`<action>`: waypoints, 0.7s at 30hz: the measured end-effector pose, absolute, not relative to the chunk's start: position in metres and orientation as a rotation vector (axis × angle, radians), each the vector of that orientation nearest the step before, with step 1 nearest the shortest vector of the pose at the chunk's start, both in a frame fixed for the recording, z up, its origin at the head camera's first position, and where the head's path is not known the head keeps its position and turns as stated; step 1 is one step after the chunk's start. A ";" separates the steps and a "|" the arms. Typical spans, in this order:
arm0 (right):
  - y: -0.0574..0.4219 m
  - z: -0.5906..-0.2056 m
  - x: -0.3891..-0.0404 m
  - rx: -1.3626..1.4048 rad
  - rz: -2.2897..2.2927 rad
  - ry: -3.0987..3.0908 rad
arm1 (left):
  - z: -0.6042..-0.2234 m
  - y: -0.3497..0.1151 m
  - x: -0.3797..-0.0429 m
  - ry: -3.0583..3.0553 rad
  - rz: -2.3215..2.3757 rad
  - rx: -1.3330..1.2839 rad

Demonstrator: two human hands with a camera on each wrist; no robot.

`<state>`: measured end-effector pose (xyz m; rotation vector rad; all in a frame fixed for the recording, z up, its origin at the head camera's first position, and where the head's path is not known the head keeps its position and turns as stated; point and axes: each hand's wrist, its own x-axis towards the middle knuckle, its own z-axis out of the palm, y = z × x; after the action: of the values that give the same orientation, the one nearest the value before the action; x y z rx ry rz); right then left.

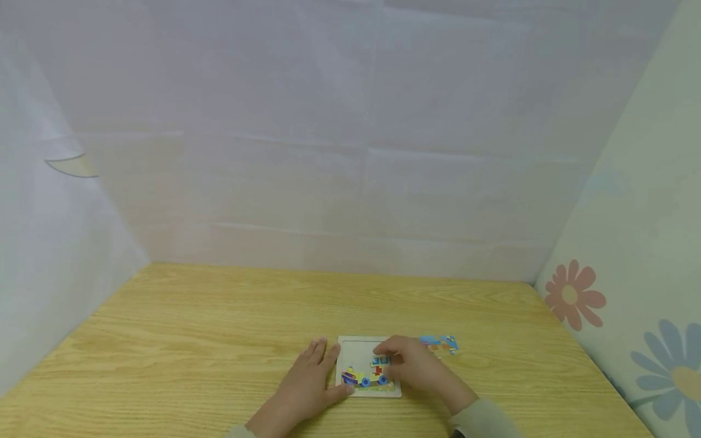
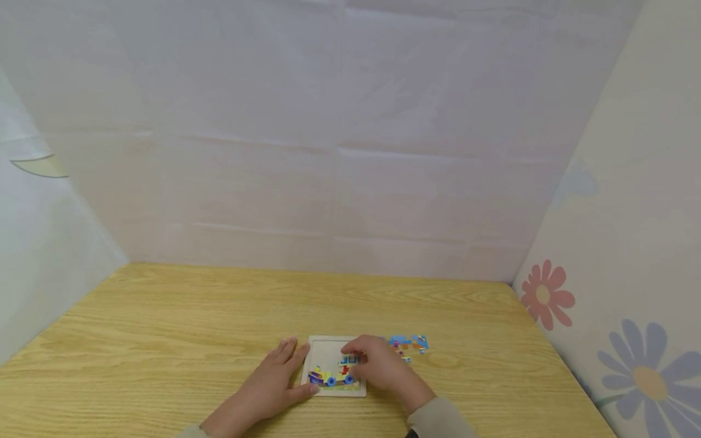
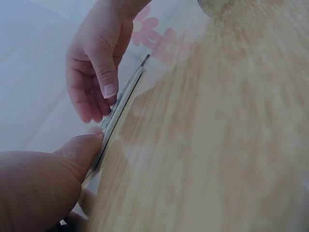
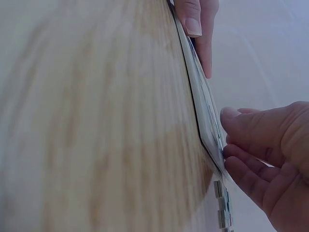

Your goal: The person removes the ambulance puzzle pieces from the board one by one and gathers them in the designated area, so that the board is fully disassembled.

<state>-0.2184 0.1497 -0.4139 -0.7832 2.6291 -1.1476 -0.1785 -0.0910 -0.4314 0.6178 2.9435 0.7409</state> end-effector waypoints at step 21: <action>0.141 -0.407 -0.227 -0.780 -0.859 2.660 | -0.433 -0.092 -0.180 2.966 0.750 0.633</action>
<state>-0.2267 0.1407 -0.4070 -0.7801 2.6597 -0.8589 -0.1801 -0.0921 -0.4331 0.6332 2.9657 0.7504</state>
